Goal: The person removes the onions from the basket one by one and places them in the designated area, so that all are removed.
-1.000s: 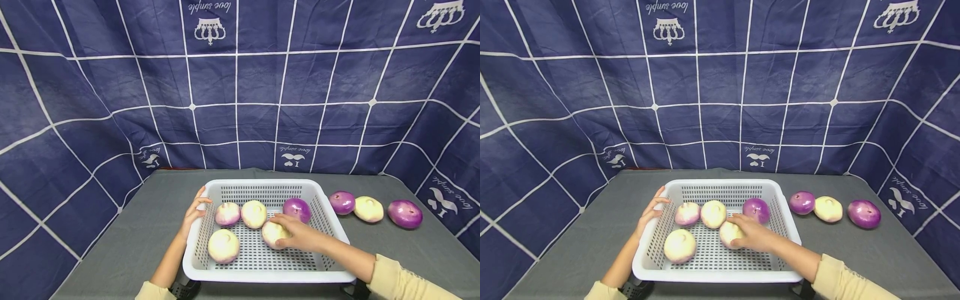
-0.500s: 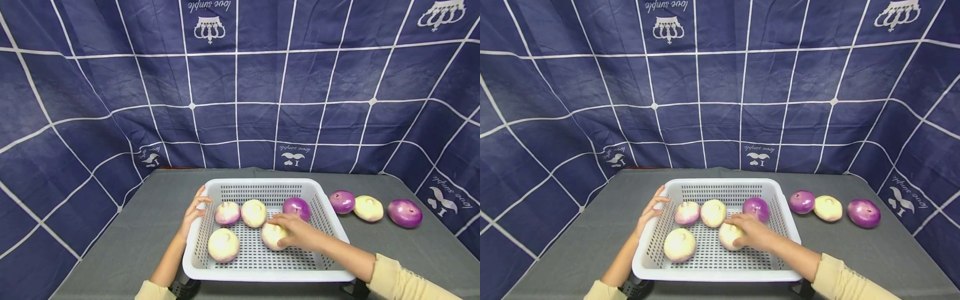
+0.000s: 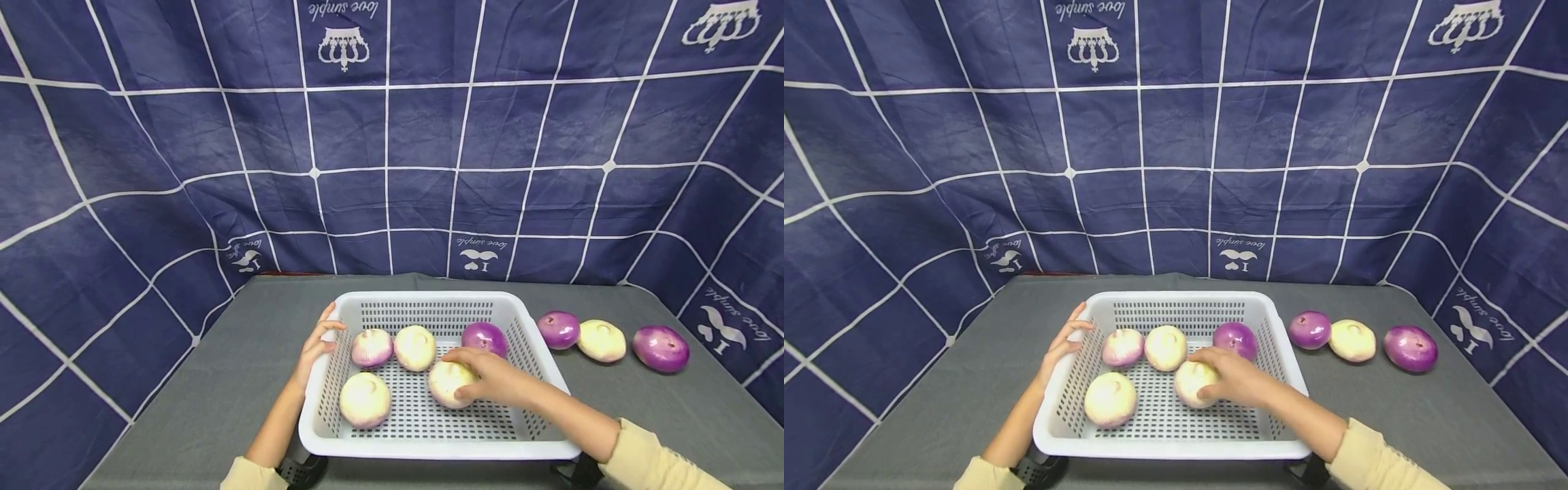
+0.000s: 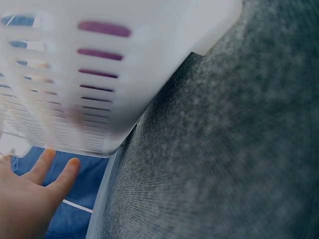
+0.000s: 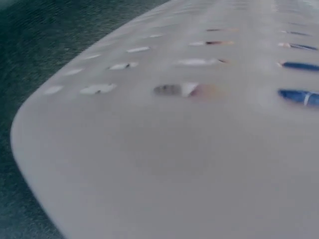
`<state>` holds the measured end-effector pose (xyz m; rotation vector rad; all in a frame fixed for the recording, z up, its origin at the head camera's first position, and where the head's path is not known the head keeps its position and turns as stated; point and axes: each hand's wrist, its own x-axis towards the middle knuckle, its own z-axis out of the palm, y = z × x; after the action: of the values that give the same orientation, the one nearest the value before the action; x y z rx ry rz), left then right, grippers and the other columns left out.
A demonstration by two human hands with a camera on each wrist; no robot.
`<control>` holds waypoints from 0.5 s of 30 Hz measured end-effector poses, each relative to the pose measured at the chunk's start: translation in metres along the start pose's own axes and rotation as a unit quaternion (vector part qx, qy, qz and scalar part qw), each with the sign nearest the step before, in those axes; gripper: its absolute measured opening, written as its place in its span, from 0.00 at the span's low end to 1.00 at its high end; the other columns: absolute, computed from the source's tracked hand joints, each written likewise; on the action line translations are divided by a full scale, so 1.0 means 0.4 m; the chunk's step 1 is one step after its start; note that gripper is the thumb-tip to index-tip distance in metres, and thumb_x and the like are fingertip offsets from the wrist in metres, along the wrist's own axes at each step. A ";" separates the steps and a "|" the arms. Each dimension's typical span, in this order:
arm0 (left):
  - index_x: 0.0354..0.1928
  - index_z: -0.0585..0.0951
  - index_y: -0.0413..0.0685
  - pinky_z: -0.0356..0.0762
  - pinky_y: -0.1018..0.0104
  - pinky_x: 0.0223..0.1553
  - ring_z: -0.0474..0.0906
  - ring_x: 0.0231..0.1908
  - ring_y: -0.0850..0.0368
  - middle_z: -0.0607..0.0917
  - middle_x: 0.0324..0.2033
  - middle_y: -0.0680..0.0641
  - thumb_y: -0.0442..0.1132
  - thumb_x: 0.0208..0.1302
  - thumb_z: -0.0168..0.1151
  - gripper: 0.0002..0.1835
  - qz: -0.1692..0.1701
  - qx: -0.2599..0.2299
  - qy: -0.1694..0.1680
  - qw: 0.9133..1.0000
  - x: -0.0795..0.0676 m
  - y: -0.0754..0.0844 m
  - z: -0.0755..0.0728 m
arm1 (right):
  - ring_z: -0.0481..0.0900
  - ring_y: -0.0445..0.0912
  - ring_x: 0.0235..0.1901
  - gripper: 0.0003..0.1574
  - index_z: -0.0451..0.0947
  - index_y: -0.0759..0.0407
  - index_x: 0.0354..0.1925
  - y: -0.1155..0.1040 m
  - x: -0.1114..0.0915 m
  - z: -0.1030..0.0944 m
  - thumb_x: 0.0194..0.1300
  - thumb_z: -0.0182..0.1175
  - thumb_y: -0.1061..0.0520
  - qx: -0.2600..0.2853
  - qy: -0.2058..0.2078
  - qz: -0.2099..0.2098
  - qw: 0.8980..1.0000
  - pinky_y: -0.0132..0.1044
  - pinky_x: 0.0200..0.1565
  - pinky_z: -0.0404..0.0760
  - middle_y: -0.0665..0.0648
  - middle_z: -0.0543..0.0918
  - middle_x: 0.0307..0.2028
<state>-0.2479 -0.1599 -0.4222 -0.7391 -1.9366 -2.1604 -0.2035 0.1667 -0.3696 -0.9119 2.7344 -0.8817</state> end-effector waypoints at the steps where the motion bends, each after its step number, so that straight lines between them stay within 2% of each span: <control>1: 0.41 0.76 0.46 0.60 0.79 0.54 0.34 0.67 0.43 0.40 0.69 0.33 0.24 0.48 0.38 0.22 -0.002 -0.004 -0.002 1.000 0.000 0.001 0.001 | 0.69 0.57 0.57 0.34 0.71 0.59 0.55 0.000 -0.001 -0.002 0.49 0.65 0.51 0.003 -0.001 0.001 1.000 0.55 0.55 0.66 0.57 0.76 0.54; 6: 0.41 0.76 0.50 0.61 0.78 0.54 0.33 0.67 0.42 0.38 0.69 0.35 0.24 0.48 0.37 0.23 -0.012 -0.022 -0.008 1.000 -0.001 0.005 0.005 | 0.68 0.57 0.58 0.34 0.70 0.58 0.56 -0.002 -0.009 -0.015 0.51 0.64 0.49 0.003 -0.002 -0.008 1.000 0.55 0.56 0.66 0.59 0.75 0.55; 11: 0.41 0.76 0.46 0.60 0.79 0.55 0.33 0.67 0.41 0.39 0.69 0.34 0.24 0.48 0.38 0.22 -0.011 -0.020 -0.003 1.000 -0.005 0.008 0.008 | 0.69 0.58 0.57 0.34 0.70 0.57 0.57 -0.003 -0.015 -0.025 0.52 0.63 0.49 -0.015 0.018 -0.031 0.999 0.55 0.56 0.65 0.62 0.74 0.56; 15: 0.41 0.76 0.46 0.61 0.78 0.54 0.34 0.67 0.41 0.39 0.69 0.35 0.24 0.48 0.37 0.22 -0.009 -0.026 -0.004 1.000 -0.005 0.013 0.010 | 0.69 0.55 0.56 0.34 0.70 0.57 0.56 -0.005 -0.019 -0.032 0.51 0.64 0.49 0.001 0.034 -0.030 0.999 0.54 0.55 0.67 0.59 0.75 0.55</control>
<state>-0.2430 -0.1572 -0.4184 -0.7414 -1.9051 -2.2294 -0.2001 0.1761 -0.3583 -0.9868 2.7756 -0.9415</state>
